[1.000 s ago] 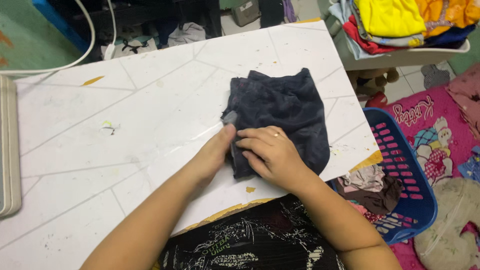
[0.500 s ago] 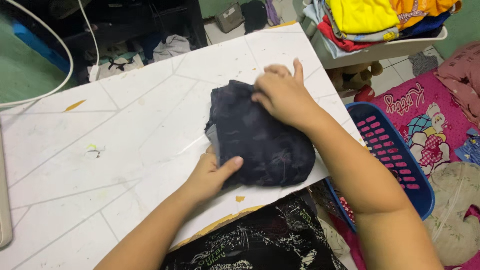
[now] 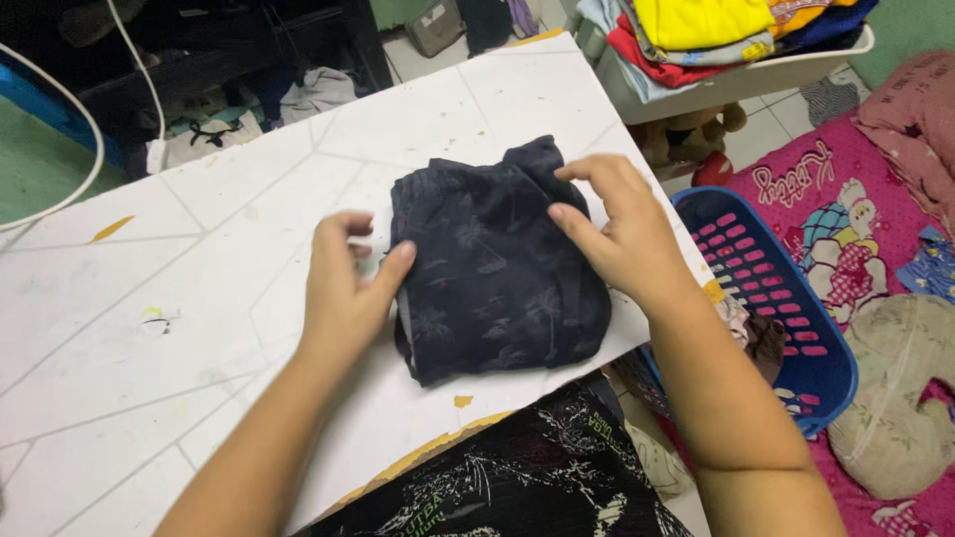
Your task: The person folds several items of clothing one by one on a white table. They pick up a yellow short, a striped shirt, a patterned top, and dark shorts from a blue basket, fold each item, and place them on a growing stack.
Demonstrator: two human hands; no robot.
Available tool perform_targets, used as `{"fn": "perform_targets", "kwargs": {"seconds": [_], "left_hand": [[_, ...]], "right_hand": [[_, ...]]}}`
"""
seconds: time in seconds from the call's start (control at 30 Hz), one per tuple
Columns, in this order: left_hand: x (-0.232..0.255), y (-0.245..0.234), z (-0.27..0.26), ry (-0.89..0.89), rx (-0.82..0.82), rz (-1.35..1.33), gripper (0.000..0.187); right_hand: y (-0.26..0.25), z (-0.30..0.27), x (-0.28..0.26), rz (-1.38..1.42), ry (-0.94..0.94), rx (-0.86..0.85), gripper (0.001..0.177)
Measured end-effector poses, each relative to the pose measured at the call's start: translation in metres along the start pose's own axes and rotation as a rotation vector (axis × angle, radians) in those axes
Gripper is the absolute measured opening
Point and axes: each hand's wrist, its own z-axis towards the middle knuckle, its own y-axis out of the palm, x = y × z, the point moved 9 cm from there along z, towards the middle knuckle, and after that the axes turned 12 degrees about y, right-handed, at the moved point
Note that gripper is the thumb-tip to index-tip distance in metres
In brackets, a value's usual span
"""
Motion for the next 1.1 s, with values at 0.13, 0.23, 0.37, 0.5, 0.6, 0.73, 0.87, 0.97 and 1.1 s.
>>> {"fn": "perform_targets", "kwargs": {"seconds": [0.13,0.23,0.37,0.5,0.6,0.73,0.87,0.97,1.1], "left_hand": [[-0.028,0.038,0.019,-0.219,-0.123,-0.034,0.043],[-0.022,0.043,0.019,-0.136,-0.076,-0.116,0.035],[-0.023,0.005,-0.012,-0.050,0.016,-0.327,0.031],[-0.041,-0.059,-0.058,-0.258,0.013,0.015,0.034],[0.001,-0.110,-0.093,-0.101,0.159,0.240,0.046],[0.029,-0.093,-0.150,-0.293,0.114,0.256,0.061],[0.044,-0.037,-0.167,-0.155,-0.052,0.270,0.064],[0.028,-0.039,-0.173,-0.296,0.032,-0.052,0.048],[0.022,-0.052,-0.170,-0.449,-0.021,-0.053,0.052]], "right_hand": [[0.035,0.001,0.023,0.051,0.101,-0.152,0.042],[0.059,0.005,0.019,0.081,0.018,-0.232,0.047],[0.091,-0.005,-0.004,0.061,-0.094,-0.407,0.057],[0.087,-0.013,-0.040,0.250,-0.153,-0.430,0.049],[0.069,-0.019,-0.039,0.161,0.108,-0.399,0.047],[0.072,-0.070,-0.020,-0.215,0.445,-0.754,0.075],[0.067,-0.092,-0.057,-0.060,-0.041,-0.581,0.062],[0.059,-0.093,-0.026,0.140,0.168,-0.569,0.048],[0.065,-0.093,-0.012,-0.129,0.121,-0.608,0.044]]}}
